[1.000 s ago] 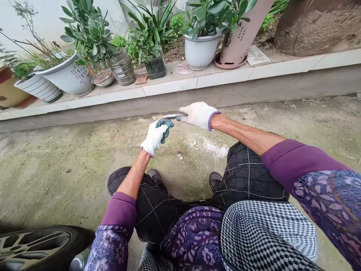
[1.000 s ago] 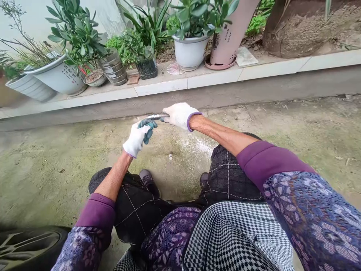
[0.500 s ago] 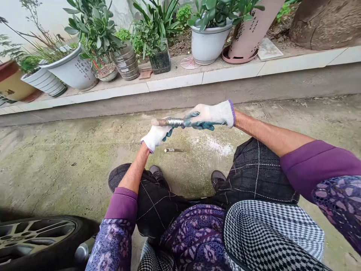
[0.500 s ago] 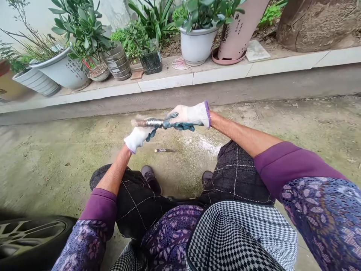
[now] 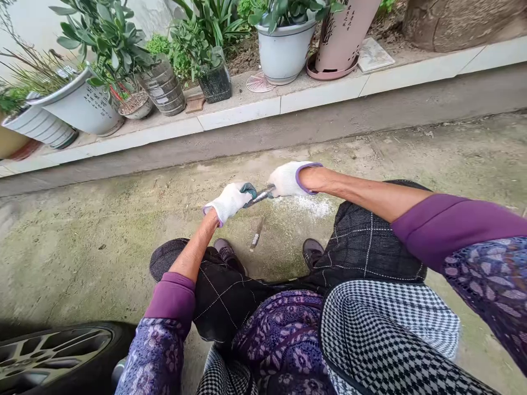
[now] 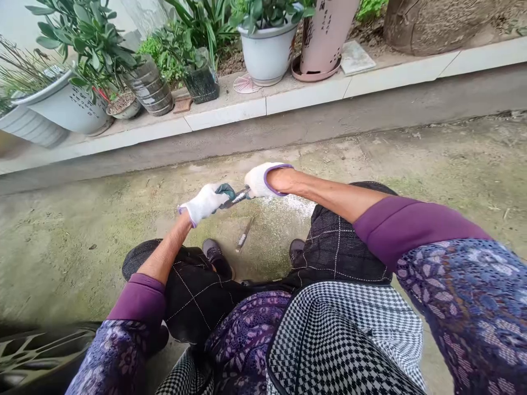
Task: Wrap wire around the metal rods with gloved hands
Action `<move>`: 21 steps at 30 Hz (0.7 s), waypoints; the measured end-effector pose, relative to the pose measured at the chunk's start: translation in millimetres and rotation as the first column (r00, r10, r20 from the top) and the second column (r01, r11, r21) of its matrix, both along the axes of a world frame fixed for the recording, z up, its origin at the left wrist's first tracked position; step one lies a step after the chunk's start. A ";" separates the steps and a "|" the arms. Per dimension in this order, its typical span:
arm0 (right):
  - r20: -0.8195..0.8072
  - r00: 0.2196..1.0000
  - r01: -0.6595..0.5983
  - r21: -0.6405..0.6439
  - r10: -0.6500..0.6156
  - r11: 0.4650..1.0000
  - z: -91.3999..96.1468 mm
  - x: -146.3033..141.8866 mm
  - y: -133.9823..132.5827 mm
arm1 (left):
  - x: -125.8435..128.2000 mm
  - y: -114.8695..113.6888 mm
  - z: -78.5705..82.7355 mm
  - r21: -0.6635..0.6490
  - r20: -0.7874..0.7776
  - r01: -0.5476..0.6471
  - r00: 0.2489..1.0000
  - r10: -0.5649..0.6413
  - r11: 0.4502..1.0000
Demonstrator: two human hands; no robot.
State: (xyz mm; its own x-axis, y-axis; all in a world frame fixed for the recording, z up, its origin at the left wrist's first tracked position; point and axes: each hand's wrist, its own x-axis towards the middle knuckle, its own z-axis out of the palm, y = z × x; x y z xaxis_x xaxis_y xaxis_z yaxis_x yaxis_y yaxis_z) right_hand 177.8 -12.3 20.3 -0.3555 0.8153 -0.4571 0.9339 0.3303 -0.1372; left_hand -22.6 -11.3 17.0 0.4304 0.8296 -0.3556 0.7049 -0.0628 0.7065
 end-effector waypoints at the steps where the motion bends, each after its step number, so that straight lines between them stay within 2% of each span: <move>1: 0.021 1.000 0.018 0.050 -0.019 0.999 2.1 -2.1 1.5 | 0.8 0.6 -1.2 -0.008 0.016 -0.044 0.999 0.044 0.999; 5: -0.015 0.999 0.038 0.219 -0.036 0.975 15.3 -3.2 11.3 | -0.6 6.1 -4.2 -0.061 0.253 -0.193 0.946 0.203 0.979; 8: -0.082 0.991 0.130 0.305 -0.109 0.943 27.5 -1.1 22.3 | -5.8 8.6 -0.2 -0.086 0.446 -0.210 0.866 0.226 0.974; 11: -0.219 0.959 0.244 0.304 -0.182 0.921 39.7 -1.8 30.3 | -11.6 8.4 5.4 -0.084 0.530 -0.212 0.818 0.224 0.974; 13: -0.355 0.907 0.315 0.222 -0.224 0.923 45.3 -3.9 30.5 | -14.1 8.6 6.6 -0.085 0.540 -0.219 0.810 0.229 0.972; 16: -0.572 0.758 0.371 -0.016 -0.313 0.929 47.8 -6.5 23.2 | -14.9 10.5 4.2 -0.081 0.516 -0.223 0.825 0.232 0.972; 18: -0.668 0.653 0.341 -0.160 -0.356 0.926 47.0 -6.0 16.2 | -14.1 11.9 1.9 -0.065 0.496 -0.224 0.838 0.227 0.972; 21: -0.712 0.596 0.248 -0.276 -0.370 0.929 46.9 -1.1 7.1 | -13.0 12.4 1.2 -0.045 0.458 -0.239 0.858 0.233 0.970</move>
